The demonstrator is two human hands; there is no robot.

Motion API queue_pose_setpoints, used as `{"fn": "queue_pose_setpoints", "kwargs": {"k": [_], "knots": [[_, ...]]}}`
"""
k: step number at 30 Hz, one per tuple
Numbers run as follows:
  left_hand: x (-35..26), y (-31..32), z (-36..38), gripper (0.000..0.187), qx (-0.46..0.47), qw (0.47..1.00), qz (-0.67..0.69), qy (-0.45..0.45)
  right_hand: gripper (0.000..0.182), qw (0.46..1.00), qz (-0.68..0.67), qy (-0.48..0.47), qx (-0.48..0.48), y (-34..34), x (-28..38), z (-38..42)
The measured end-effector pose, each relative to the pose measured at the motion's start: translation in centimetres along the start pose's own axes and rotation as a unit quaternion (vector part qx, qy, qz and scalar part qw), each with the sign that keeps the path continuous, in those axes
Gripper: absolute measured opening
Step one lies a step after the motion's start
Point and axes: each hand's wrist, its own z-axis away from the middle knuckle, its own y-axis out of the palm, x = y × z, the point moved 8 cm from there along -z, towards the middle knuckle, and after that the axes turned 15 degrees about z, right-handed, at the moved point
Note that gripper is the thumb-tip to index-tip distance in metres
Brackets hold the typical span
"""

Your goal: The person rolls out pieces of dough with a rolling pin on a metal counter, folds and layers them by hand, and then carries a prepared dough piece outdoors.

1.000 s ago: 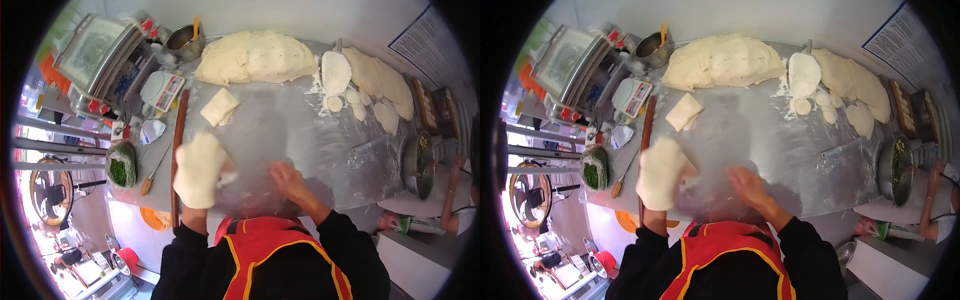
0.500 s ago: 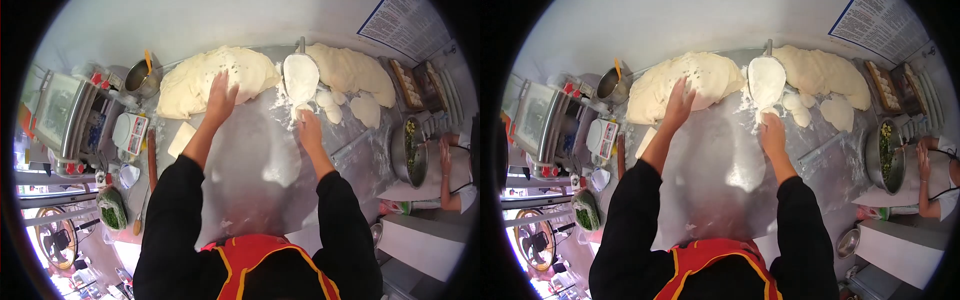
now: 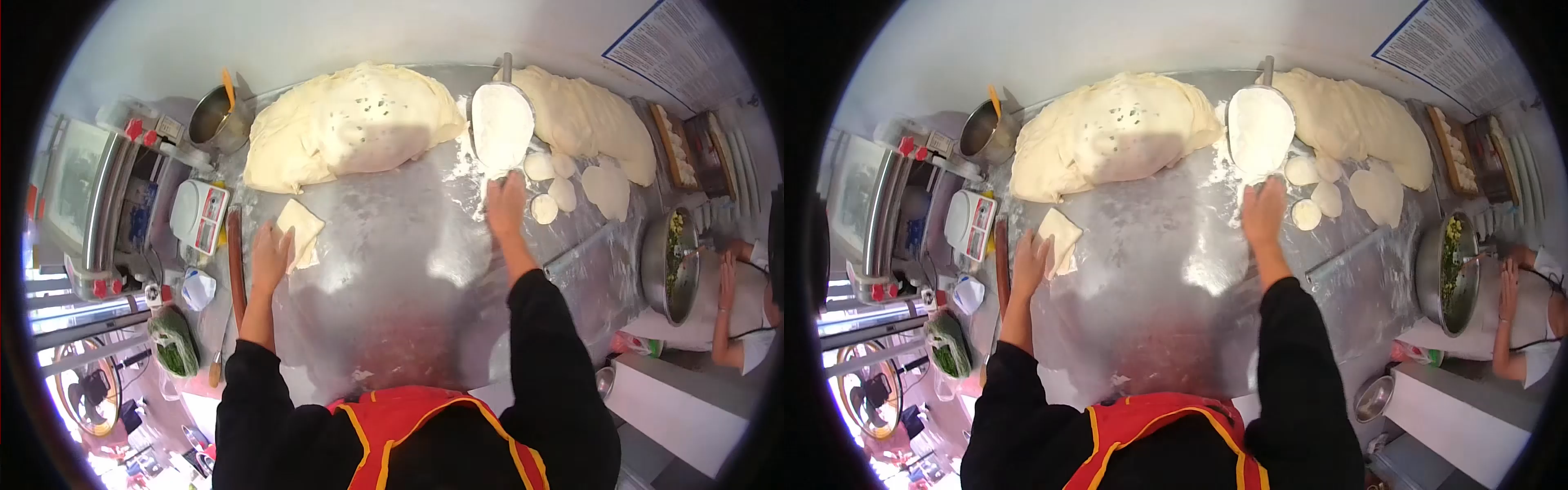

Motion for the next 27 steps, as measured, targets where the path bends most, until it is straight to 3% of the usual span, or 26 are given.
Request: {"fn": "queue_pose_setpoints", "kwargs": {"k": [1, 2, 4, 6, 8, 11, 15, 16, 17, 19, 22, 23, 26, 27], "knots": [[0.3, 0.2, -0.1, 0.057, 0.019, 0.999, -0.005, -0.037, 0.058, 0.999, 0.043, -0.017, 0.008, 1.1, 2.3, 0.5], [0.9, 0.4, -0.2, 0.06, 0.03, 0.999, -0.003, -0.04, 0.06, 0.988, 0.108, -0.112, -0.025, 2.1, 5.8, 3.0], [2.3, 0.8, -1.8, 0.066, 0.045, 0.998, 0.002, -0.04, 0.064, 0.956, 0.044, -0.236, 0.167, -0.3, 12.6, 9.1], [1.8, 0.6, -2.4, 0.068, 0.059, 0.996, -0.052, -0.042, 0.065, 0.878, -0.009, -0.461, 0.129, -3.6, 14.8, 20.3], [2.8, 0.8, -2.9, 0.054, 0.106, 0.985, 0.008, -0.138, 0.064, 0.861, -0.058, -0.483, 0.15, -5.1, 12.7, 23.6], [2.0, 2.5, -0.7, 0.044, 0.19, 0.913, 0.307, -0.19, 0.061, 0.917, -0.068, -0.355, 0.17, -6.9, 9.5, 22.0], [-5.1, 1.6, 2.2, 0.033, 0.164, 0.971, 0.154, 0.077, 0.058, 0.948, -0.198, -0.192, 0.16, -8.7, 9.0, 20.1], [-6.2, 2.1, 2.9, 0.032, 0.183, 0.976, 0.086, 0.077, 0.057, 0.943, -0.227, -0.165, 0.178, -8.6, 9.6, 20.1], [-7.2, 3.0, 3.5, 0.032, 0.201, 0.966, 0.162, 0.035, 0.056, 0.937, -0.255, -0.138, 0.196, -8.4, 10.3, 19.9], [-8.9, 5.3, 4.7, 0.031, 0.231, 0.921, 0.308, -0.049, 0.056, 0.864, -0.445, -0.01, 0.236, -4.8, 11.2, 20.5], [-11.5, 9.3, 8.0, 0.04, 0.193, 0.834, 0.488, -0.17, 0.054, 0.693, -0.625, 0.187, 0.307, -1.4, 12.5, 18.7], [-10.8, 10.9, 8.4, 0.043, 0.169, 0.874, 0.433, -0.139, 0.053, 0.624, -0.661, 0.252, 0.331, -0.7, 12.8, 18.3], [-7.4, 14.5, 10.5, 0.052, 0.114, 0.955, 0.262, -0.075, 0.051, 0.794, -0.475, 0.207, 0.318, 0.9, 10.5, 16.9], [-7.1, 14.3, 11.8, 0.055, 0.114, 0.969, 0.205, -0.072, 0.05, 0.831, -0.428, 0.149, 0.324, 1.9, 10.0, 17.4]]}}
